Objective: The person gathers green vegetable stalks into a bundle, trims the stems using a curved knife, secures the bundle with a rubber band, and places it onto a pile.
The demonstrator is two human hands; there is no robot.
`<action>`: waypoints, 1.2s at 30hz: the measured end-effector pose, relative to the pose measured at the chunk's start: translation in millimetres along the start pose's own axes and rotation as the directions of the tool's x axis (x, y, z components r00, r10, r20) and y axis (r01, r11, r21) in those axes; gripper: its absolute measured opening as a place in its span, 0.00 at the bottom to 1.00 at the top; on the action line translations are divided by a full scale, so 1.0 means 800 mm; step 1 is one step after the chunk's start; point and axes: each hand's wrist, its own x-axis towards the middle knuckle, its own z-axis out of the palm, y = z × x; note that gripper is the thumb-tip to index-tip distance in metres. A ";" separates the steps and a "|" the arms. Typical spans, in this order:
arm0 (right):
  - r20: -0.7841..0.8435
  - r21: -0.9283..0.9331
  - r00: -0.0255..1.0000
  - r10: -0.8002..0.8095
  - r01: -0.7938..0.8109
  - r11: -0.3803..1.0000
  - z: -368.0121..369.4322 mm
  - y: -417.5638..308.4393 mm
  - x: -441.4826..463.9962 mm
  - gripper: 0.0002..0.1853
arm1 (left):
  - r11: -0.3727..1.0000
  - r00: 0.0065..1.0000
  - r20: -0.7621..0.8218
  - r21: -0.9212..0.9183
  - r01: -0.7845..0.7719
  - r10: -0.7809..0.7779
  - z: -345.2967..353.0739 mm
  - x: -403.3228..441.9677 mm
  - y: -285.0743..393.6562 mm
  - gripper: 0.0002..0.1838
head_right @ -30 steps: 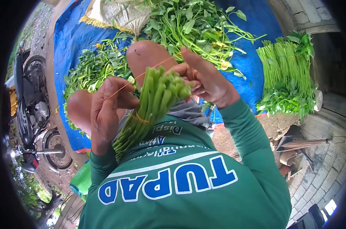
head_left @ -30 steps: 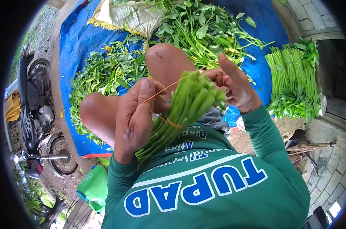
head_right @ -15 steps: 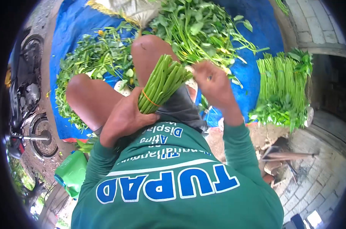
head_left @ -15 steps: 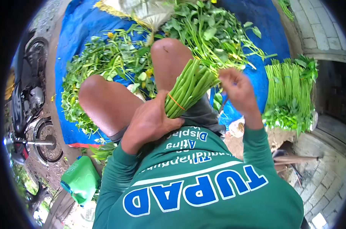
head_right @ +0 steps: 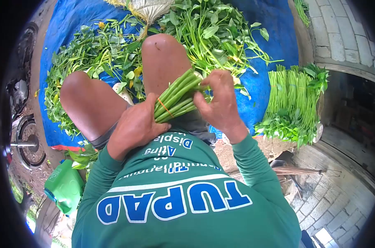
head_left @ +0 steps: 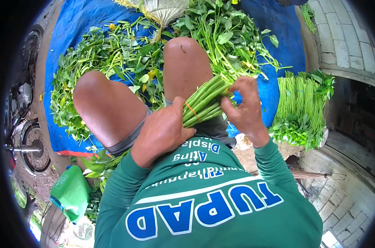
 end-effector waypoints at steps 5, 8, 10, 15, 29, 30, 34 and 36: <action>0.193 -0.020 0.970 -0.151 0.158 0.987 -0.019 -0.014 0.038 0.22 | 0.999 1.000 0.010 -0.054 -0.004 0.005 -0.005 -0.001 0.001 0.40; 0.141 -0.014 0.978 -0.155 0.159 0.987 -0.017 -0.002 0.001 0.23 | 0.987 0.999 0.037 -0.161 0.019 -0.014 -0.009 0.007 -0.011 0.39; 0.148 0.087 0.988 -0.038 0.026 0.996 0.010 0.019 -0.025 0.30 | 0.970 0.997 0.053 -0.241 -0.036 0.050 0.001 0.018 -0.028 0.39; 0.110 0.925 0.945 0.309 -0.211 0.317 0.004 -0.006 0.018 0.57 | 0.500 0.965 0.150 -0.866 0.023 0.216 -0.064 -0.003 -0.037 0.37; 0.164 0.980 0.944 -0.286 -0.124 0.153 0.021 -0.237 0.194 0.22 | 0.630 0.870 -0.359 -0.599 -0.493 0.339 -0.174 -0.100 -0.052 0.59; 0.075 0.972 0.940 -0.333 0.006 0.237 0.014 -0.259 0.208 0.23 | 0.579 0.774 -0.504 -0.522 -0.626 0.383 -0.172 -0.120 -0.026 0.56; -0.063 0.921 0.143 -0.988 0.390 -0.003 -0.045 -0.325 0.338 0.44 | 0.846 0.632 -0.681 -0.035 -0.532 0.369 -0.224 -0.177 0.043 0.45; -0.083 0.994 0.323 -0.943 -0.034 -0.100 -0.083 -0.338 0.340 0.54 | 0.699 0.626 -0.700 -0.255 -0.668 0.343 -0.291 -0.204 0.033 0.26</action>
